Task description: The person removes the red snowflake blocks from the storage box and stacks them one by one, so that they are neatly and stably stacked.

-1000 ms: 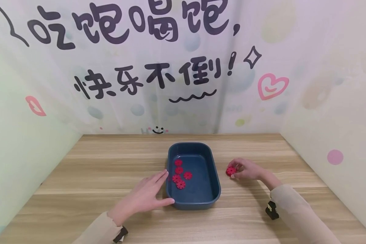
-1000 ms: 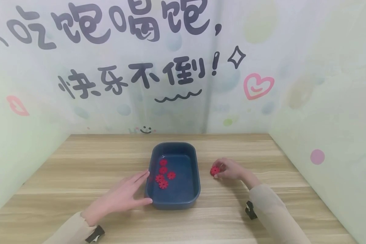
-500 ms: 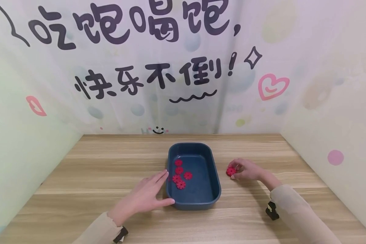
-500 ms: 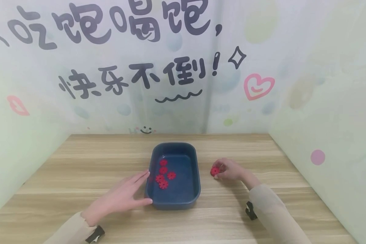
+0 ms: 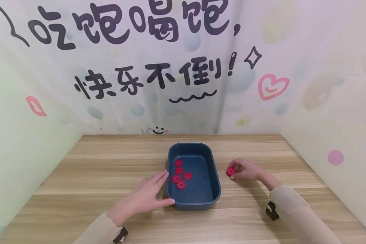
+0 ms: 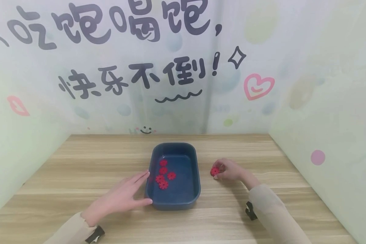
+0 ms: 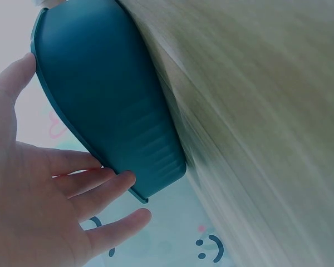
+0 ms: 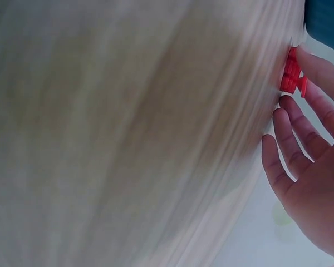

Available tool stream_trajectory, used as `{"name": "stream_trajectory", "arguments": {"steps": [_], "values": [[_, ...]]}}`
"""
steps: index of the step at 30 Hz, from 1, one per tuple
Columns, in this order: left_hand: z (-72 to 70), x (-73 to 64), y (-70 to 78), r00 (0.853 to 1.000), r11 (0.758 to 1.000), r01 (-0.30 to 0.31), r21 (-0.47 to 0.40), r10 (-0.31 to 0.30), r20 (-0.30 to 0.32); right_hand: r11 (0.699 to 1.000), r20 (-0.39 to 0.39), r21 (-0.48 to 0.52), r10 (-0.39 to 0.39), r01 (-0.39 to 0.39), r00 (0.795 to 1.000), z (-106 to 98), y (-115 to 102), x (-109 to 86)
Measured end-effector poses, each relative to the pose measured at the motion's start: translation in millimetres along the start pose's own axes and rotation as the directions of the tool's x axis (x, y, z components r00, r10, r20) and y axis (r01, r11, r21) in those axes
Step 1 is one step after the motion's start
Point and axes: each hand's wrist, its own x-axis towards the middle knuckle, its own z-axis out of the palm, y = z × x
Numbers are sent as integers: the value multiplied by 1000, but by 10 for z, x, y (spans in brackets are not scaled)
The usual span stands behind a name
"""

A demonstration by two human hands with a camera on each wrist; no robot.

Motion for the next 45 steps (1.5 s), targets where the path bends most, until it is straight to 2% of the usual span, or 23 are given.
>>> {"name": "stream_trajectory", "arguments": {"steps": [11, 18, 24, 28, 31, 37, 45], "values": [[9, 0, -6, 1000, 1000, -3, -5, 3, -7, 1000, -1, -6, 11, -11, 1000, 3, -32, 7], [30, 2, -17, 1000, 1000, -8, -2, 8, -16, 1000, 1, -10, -11, 11, 1000, -8, -58, 7], [25, 2, -11, 1000, 1000, 0, -10, 0, -13, 999, 12, 49, -10, 10, 1000, -29, -51, 0], [21, 3, -10, 1000, 1000, -1, -10, 1, -12, 997, 6, 67, 23, -23, 1000, -72, -44, 13], [17, -1, -8, 1000, 1000, -1, -12, 1, -13, 998, -28, 62, 15, -13, 999, -142, -65, 57], [7, -5, -11, 1000, 1000, 2, -18, -2, -6, 997, -91, 15, -69, 70, 994, -354, -209, 224], [-12, -9, 8, 1000, 1000, 7, -17, -7, -2, 998, -71, -20, -61, 60, 996, -581, -531, 507]]}}
